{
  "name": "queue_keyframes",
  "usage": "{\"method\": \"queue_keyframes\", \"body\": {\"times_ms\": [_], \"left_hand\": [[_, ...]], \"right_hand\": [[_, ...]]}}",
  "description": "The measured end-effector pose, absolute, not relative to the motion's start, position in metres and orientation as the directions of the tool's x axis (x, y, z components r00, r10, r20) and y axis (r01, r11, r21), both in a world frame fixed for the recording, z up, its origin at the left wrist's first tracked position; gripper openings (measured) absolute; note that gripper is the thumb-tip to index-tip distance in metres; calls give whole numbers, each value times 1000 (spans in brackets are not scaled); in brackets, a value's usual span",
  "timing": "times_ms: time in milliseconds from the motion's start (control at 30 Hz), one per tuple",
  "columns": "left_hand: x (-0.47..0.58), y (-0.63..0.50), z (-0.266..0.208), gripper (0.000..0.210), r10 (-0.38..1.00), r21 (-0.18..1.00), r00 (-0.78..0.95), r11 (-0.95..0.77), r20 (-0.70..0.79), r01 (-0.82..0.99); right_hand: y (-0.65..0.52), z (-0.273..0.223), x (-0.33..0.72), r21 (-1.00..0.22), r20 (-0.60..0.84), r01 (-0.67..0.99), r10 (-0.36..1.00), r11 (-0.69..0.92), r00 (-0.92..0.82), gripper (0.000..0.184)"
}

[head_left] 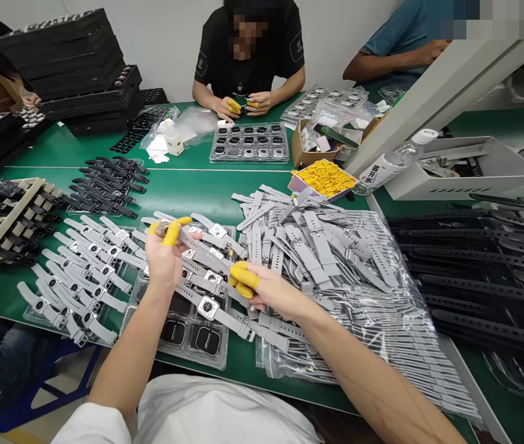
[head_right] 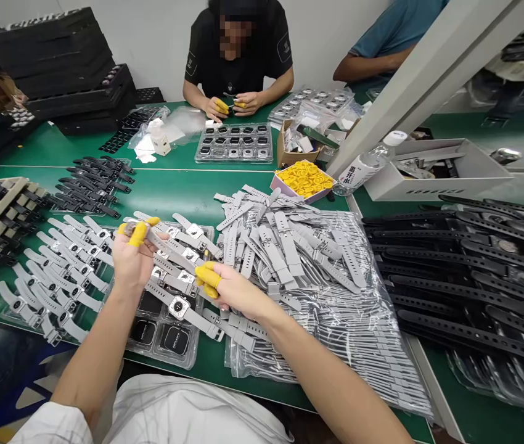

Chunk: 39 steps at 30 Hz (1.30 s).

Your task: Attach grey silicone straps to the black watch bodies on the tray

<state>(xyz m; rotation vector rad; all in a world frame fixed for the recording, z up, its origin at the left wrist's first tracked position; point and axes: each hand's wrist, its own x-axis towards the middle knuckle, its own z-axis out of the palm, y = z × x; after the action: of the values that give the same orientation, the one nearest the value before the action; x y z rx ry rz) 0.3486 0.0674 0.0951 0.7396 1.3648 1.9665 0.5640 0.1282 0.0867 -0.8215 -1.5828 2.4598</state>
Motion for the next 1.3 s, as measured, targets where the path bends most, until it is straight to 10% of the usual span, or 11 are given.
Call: {"method": "queue_keyframes", "body": {"times_ms": [200, 400, 1033, 1300], "left_hand": [[371, 64, 83, 29, 947, 994, -308, -69, 92, 86], [386, 58, 69, 63, 919, 790, 86, -375, 384, 486], [382, 55, 83, 45, 911, 596, 219, -396, 349, 698], [386, 51, 113, 54, 881, 659, 231, -463, 412, 592]], "right_hand": [[124, 89, 560, -918, -197, -56, 573, -393, -796, 37], [119, 85, 559, -877, -251, -20, 493, -481, -833, 33], [122, 91, 558, -738, -372, -81, 504, -670, -779, 39], [115, 104, 568, -940, -160, -79, 634, -331, -756, 35]]}}
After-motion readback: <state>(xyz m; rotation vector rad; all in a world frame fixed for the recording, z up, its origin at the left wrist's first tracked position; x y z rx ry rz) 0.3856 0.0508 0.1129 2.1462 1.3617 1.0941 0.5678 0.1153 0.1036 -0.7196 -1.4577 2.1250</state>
